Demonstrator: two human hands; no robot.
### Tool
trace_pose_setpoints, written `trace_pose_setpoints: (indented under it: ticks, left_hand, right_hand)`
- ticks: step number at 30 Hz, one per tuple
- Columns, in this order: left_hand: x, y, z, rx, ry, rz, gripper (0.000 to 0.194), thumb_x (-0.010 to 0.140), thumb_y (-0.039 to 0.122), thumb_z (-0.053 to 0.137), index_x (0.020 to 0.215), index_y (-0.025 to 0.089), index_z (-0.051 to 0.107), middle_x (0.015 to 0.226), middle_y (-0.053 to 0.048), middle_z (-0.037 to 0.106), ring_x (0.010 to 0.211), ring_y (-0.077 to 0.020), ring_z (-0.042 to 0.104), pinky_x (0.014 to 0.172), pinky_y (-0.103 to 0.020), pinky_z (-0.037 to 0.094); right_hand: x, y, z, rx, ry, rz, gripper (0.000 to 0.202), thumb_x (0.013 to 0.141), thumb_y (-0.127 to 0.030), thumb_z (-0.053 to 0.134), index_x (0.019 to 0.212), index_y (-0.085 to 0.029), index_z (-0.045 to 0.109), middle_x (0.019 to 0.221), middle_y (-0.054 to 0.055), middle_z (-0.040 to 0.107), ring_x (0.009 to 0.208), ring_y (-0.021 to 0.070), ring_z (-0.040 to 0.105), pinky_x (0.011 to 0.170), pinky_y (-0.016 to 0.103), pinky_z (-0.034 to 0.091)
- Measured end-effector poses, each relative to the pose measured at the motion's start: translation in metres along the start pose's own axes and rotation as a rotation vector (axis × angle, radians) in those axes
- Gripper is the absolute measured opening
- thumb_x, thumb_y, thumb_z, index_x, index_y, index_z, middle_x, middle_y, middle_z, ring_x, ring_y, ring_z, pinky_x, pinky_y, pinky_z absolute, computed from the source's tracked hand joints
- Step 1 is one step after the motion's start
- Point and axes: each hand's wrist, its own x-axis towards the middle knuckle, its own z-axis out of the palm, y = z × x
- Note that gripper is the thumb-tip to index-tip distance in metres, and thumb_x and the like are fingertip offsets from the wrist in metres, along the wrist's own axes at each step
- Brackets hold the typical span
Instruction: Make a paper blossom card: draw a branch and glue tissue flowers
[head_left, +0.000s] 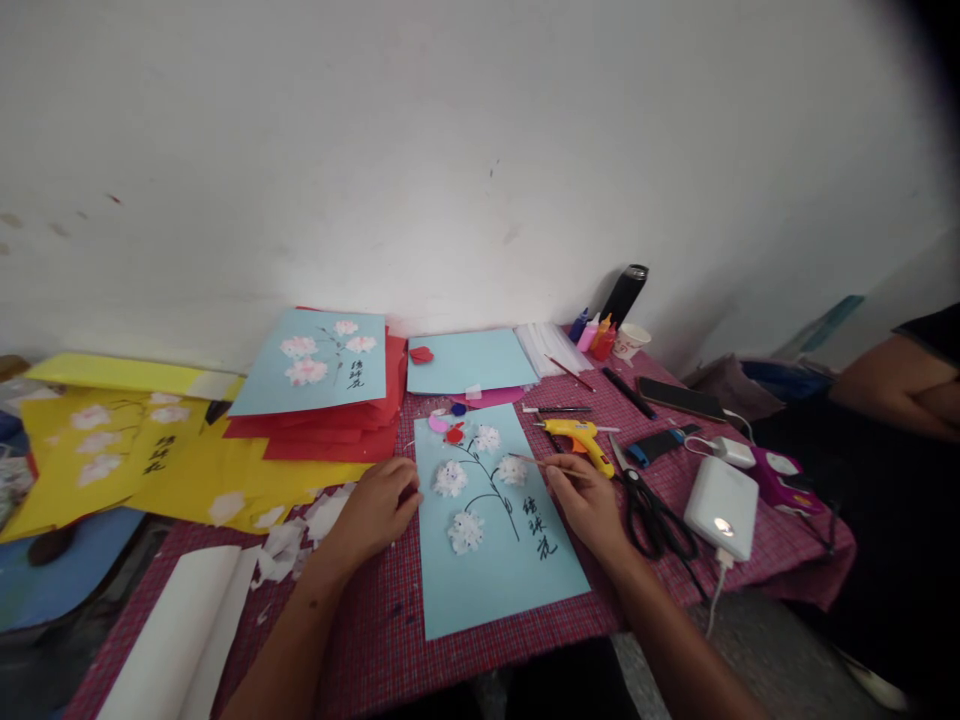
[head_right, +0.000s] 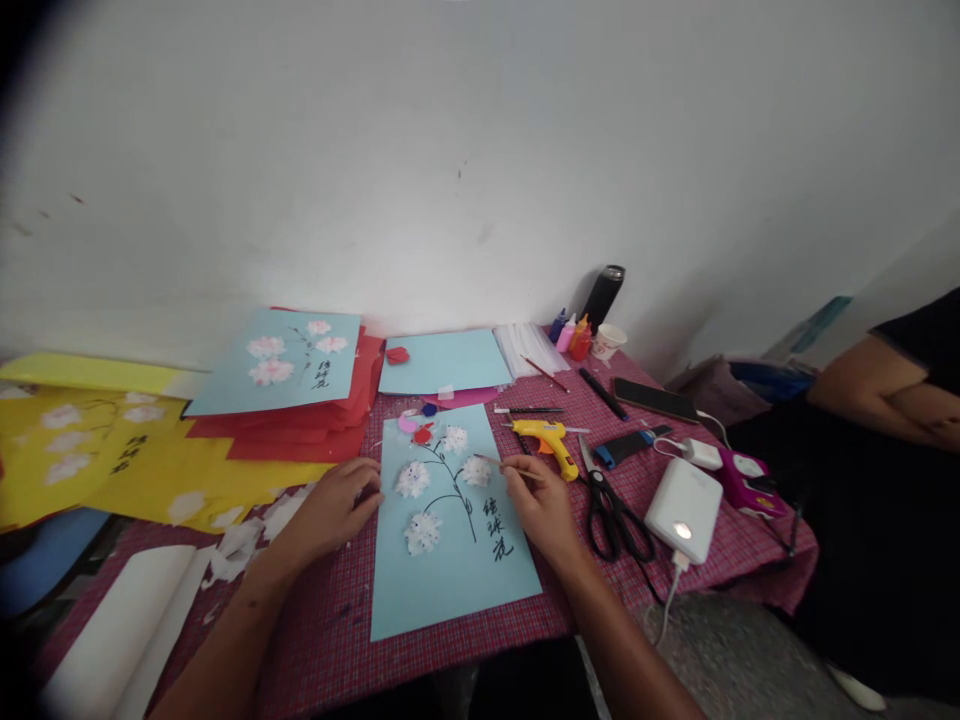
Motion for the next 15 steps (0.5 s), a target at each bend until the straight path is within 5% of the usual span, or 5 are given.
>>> trace_pose_setpoints:
  ticks: [15]
  left_hand:
    - [0.000,-0.004,0.003,0.014,-0.015,-0.005,0.005,0.088,0.024,0.054,0.083,0.021,0.055,0.097,-0.005,0.061,0.091,-0.0223,0.057,0.083,-0.036,0.046]
  right_hand:
    - [-0.001,0.005,-0.010,0.006,0.062,0.030,0.019,0.086,-0.037,0.062,0.088,-0.018,0.068,0.065,0.000,0.062,0.059,0.0159,0.057,0.056,0.027,0.048]
